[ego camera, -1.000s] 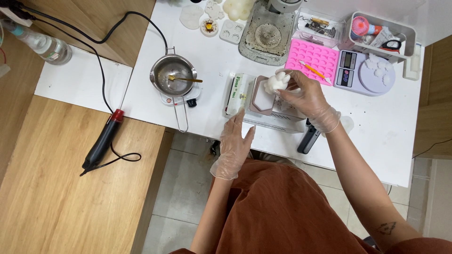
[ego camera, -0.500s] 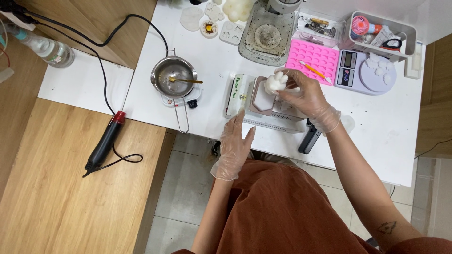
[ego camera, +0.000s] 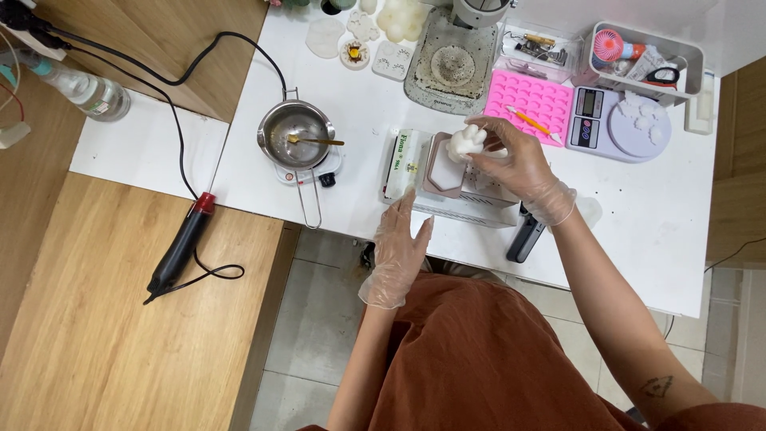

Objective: Cleaning and preparing wax candle pieces by hand and with tools on a workshop bench.

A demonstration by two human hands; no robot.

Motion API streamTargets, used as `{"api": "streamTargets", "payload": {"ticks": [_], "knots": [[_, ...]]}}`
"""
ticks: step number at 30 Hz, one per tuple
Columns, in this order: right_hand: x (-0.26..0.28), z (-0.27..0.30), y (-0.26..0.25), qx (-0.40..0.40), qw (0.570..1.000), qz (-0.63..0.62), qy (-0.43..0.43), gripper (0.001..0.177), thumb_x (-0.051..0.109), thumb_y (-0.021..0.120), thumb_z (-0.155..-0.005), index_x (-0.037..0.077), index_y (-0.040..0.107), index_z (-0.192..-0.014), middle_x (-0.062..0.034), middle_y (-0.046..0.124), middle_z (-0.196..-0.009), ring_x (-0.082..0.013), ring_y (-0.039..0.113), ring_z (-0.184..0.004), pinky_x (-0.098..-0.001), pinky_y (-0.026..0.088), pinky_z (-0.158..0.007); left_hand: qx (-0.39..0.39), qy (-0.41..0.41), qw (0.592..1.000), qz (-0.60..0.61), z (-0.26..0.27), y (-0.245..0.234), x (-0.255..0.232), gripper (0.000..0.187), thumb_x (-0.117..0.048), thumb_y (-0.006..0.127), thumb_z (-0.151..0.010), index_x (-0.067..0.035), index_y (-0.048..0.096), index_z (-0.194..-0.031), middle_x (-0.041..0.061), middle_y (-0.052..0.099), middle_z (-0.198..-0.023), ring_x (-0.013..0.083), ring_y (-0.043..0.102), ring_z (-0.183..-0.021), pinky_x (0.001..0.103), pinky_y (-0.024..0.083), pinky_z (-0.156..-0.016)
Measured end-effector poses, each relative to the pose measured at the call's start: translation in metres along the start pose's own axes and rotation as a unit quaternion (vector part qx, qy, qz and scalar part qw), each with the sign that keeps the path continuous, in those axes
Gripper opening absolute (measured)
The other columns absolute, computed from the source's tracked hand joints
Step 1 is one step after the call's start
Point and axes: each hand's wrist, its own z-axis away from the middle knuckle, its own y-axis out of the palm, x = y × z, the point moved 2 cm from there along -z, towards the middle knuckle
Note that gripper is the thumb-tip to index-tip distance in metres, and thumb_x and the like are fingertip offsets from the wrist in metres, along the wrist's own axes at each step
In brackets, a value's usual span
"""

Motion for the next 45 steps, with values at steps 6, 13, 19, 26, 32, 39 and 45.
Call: {"api": "streamTargets", "payload": {"ticks": [6,13,19,26,32,39,45], "knots": [[-0.001,-0.001,0.0,-0.005,1.0,-0.02,0.005,0.058,0.017,0.081,-0.085,0.008,0.059,-0.138,-0.0087,0.071,-0.123,-0.0192,0.07,-0.104,-0.0335,0.057,-0.094,0.007,-0.02,1.0,-0.003,-0.001,-0.001,0.0,0.061,-0.023,0.065,-0.099,0.001,0.043,-0.151,0.029,0.058,-0.135,0.0436,0.056,-0.125,0.051,0.048,-0.104],[0.002,0.001,0.003,-0.007,0.999,-0.021,0.023,0.049,0.014,0.077,-0.089,0.008,0.063,-0.136,-0.0079,0.072,-0.118,-0.0181,0.07,-0.101,-0.0327,0.058,-0.091,0.002,-0.015,1.0,-0.001,0.001,-0.001,0.0,0.06,-0.023,0.065,-0.1,0.001,0.043,-0.151,0.028,0.059,-0.134,0.0421,0.057,-0.125,0.05,0.049,-0.105],[-0.006,0.003,0.005,-0.027,0.998,-0.05,0.021,0.035,0.012,0.07,-0.097,0.004,0.066,-0.13,-0.0088,0.073,-0.115,-0.0172,0.07,-0.1,-0.0318,0.059,-0.092,0.005,-0.017,1.0,0.001,0.0,-0.001,0.0,0.06,-0.022,0.065,-0.1,0.001,0.043,-0.15,0.028,0.059,-0.133,0.0417,0.058,-0.125,0.049,0.05,-0.105],[0.001,0.003,0.004,-0.035,0.999,-0.012,0.02,0.03,0.015,0.07,-0.097,0.003,0.07,-0.124,-0.009,0.076,-0.105,-0.0157,0.072,-0.093,-0.031,0.06,-0.086,0.007,-0.023,1.0,-0.001,0.001,0.0,0.0,0.059,-0.023,0.066,-0.099,0.0,0.044,-0.15,0.026,0.059,-0.135,0.0424,0.058,-0.124,0.05,0.051,-0.103],[0.002,0.001,0.007,-0.051,0.996,-0.034,0.07,0.029,0.018,0.07,-0.097,0.005,0.072,-0.123,-0.0102,0.077,-0.105,-0.0153,0.072,-0.09,-0.03,0.061,-0.08,0.0,-0.005,1.0,-0.004,0.002,0.001,0.001,0.059,-0.023,0.065,-0.101,-0.001,0.043,-0.151,0.026,0.059,-0.136,0.0421,0.059,-0.125,0.051,0.051,-0.104],[0.026,0.006,0.009,-0.093,0.991,-0.04,0.088,0.029,0.022,0.073,-0.093,0.004,0.074,-0.116,-0.009,0.079,-0.1,-0.0139,0.075,-0.083,-0.0261,0.062,-0.075,-0.007,-0.045,0.999,0.0,-0.024,0.01,-0.017,0.065,-0.027,0.072,-0.096,-0.003,0.045,-0.15,0.026,0.059,-0.134,0.0419,0.059,-0.123,0.051,0.051,-0.102],[0.037,0.013,0.019,-0.137,0.976,-0.022,0.169,0.029,0.028,0.074,-0.089,0.008,0.076,-0.11,-0.0068,0.079,-0.088,-0.0121,0.075,-0.068,-0.0266,0.063,-0.061,-0.051,0.056,0.997,0.005,-0.07,0.037,-0.03,0.083,-0.019,0.083,-0.083,0.001,0.04,-0.151,0.024,0.052,-0.147,0.0401,0.053,-0.134,0.049,0.046,-0.111]]}}
